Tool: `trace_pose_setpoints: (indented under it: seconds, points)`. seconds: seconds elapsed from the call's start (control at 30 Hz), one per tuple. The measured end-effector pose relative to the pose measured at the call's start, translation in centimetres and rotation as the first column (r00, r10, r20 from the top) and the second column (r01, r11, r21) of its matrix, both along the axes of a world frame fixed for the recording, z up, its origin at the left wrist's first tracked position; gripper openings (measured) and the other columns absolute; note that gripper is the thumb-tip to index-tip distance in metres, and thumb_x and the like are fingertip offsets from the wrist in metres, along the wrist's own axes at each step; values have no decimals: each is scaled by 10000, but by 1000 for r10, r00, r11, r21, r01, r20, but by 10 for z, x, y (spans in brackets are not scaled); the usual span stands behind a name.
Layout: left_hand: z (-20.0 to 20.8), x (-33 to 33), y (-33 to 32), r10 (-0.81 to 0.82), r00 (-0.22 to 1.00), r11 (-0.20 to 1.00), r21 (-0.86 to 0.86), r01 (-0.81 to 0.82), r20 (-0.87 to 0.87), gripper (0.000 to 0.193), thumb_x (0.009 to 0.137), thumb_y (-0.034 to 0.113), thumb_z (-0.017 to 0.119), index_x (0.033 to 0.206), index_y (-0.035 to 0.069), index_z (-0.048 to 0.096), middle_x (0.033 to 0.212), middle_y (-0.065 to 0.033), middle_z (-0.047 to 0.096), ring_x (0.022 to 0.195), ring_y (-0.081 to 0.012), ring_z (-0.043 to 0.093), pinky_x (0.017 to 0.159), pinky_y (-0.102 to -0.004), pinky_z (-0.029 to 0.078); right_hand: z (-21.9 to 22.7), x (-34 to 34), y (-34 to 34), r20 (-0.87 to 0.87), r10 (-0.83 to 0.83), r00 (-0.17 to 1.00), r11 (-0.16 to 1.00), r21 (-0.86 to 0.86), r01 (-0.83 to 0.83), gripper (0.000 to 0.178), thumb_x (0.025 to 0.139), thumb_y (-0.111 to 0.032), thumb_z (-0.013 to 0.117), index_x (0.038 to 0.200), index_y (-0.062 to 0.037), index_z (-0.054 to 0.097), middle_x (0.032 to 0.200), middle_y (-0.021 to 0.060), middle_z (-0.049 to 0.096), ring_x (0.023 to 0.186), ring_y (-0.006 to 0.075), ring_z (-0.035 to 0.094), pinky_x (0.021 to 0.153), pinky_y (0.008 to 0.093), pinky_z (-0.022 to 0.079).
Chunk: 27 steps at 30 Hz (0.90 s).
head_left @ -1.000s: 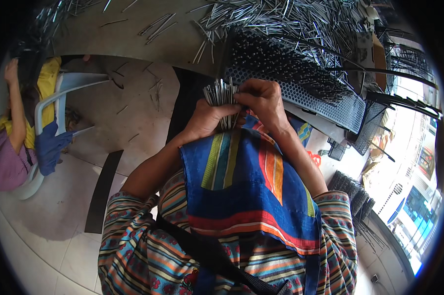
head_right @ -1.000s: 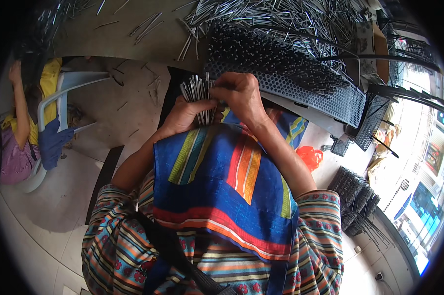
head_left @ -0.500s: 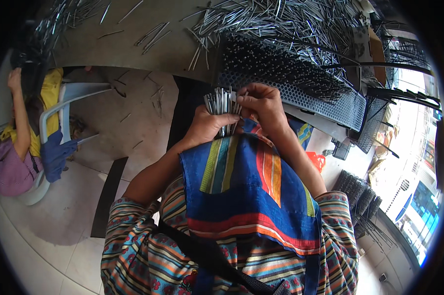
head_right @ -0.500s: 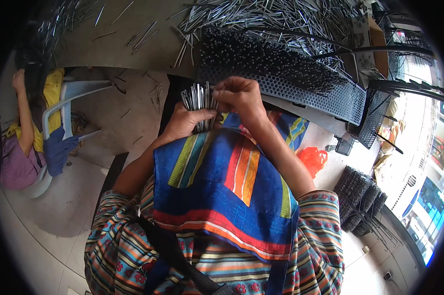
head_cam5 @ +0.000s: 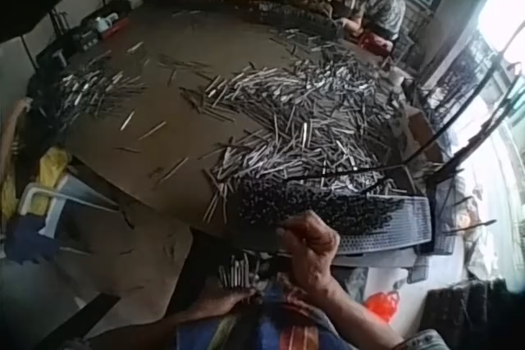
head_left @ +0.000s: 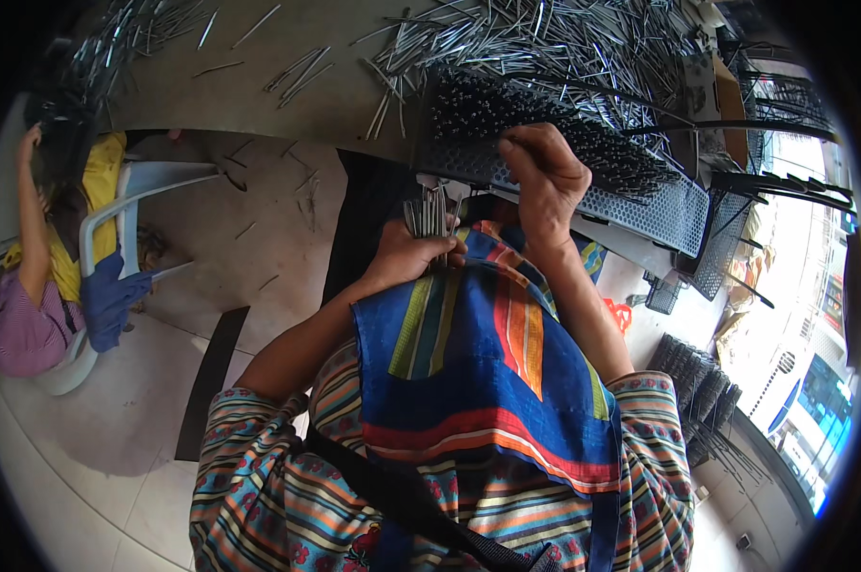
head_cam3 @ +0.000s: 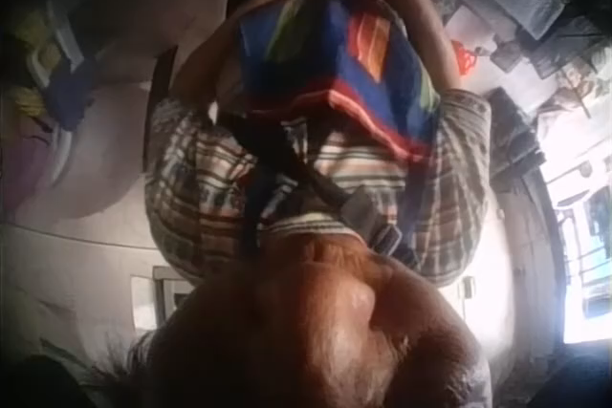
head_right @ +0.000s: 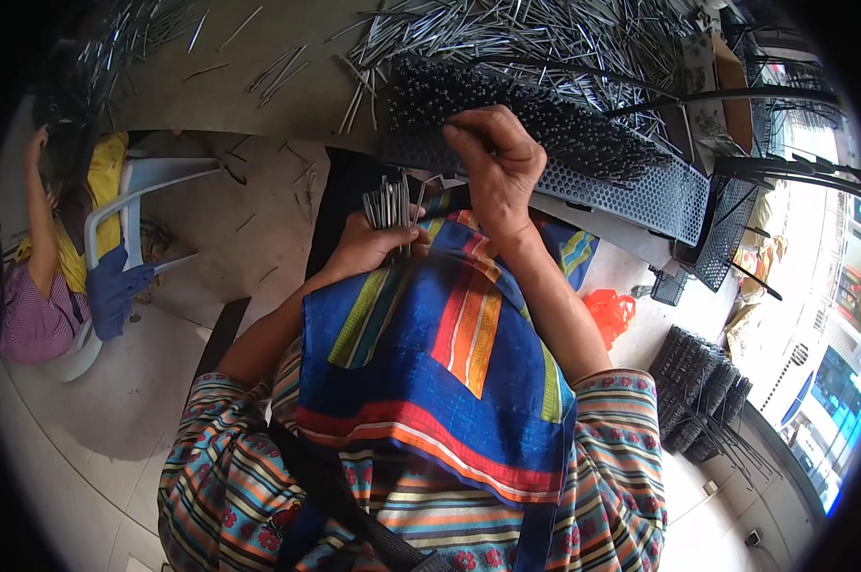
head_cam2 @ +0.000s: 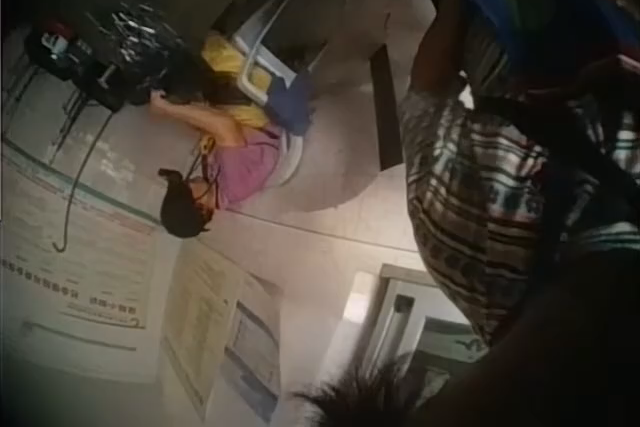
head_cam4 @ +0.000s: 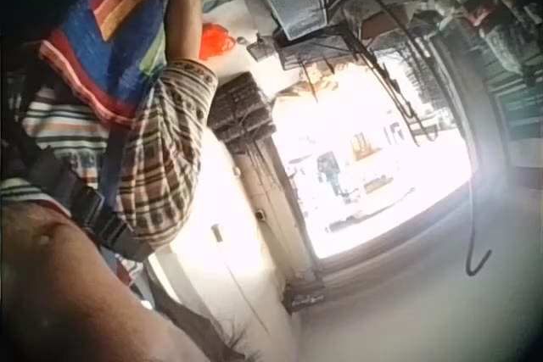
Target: Inserting thin metal rods into the holes of a perforated metal plate to assemble a component.
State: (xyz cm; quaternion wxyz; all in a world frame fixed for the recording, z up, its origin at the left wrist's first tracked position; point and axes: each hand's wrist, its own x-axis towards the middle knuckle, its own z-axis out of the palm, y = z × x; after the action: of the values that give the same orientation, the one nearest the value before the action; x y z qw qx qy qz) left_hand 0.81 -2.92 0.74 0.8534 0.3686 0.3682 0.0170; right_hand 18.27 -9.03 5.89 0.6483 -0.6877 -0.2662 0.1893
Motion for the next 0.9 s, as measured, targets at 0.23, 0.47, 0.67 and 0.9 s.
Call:
trace_pose_setpoints:
  seconds: [0.23, 0.47, 0.67, 0.9]
  points:
    - [8, 3, 8, 91, 995, 995, 32, -92, 36, 152, 838, 5, 639, 986, -32, 636, 783, -135, 687, 682, -193, 684, 620, -300, 560, -12, -1, 12, 435, 119, 893, 992, -81, -92, 115, 738, 62, 708, 840, 11, 691, 778, 40, 638, 676, 84, 575, 595, 224, 447]
    - [9, 6, 10, 89, 996, 996, -12, -89, -16, 186, 843, 13, 637, 1027, -13, 632, 788, -127, 685, 670, -197, 680, 586, -310, 556, -4, -8, 24, 516, 163, 841, 971, -235, -44, 124, 722, 17, 733, 839, -6, 701, 722, 76, 618, 599, 139, 586, 551, 260, 450]
    - [4, 4, 15, 83, 995, 995, -53, -86, -48, 192, 846, 17, 635, 1035, -13, 631, 821, -128, 689, 700, -196, 682, 589, -299, 552, -5, -5, 31, 635, 217, 742, 963, -264, -56, 97, 744, -64, 741, 813, -14, 696, 692, 95, 603, 565, 195, 588, 538, 282, 448]
    - [31, 10, 20, 56, 989, 993, -108, -41, 136, 187, 833, -27, 625, 1018, -18, 655, 832, -130, 692, 728, -194, 689, 624, -304, 566, 4, -9, 1, -8, 479, 878, 724, -562, -400, 155, 721, -87, 725, 795, 40, 678, 615, 62, 614, 573, 72, 551, 516, 277, 440]
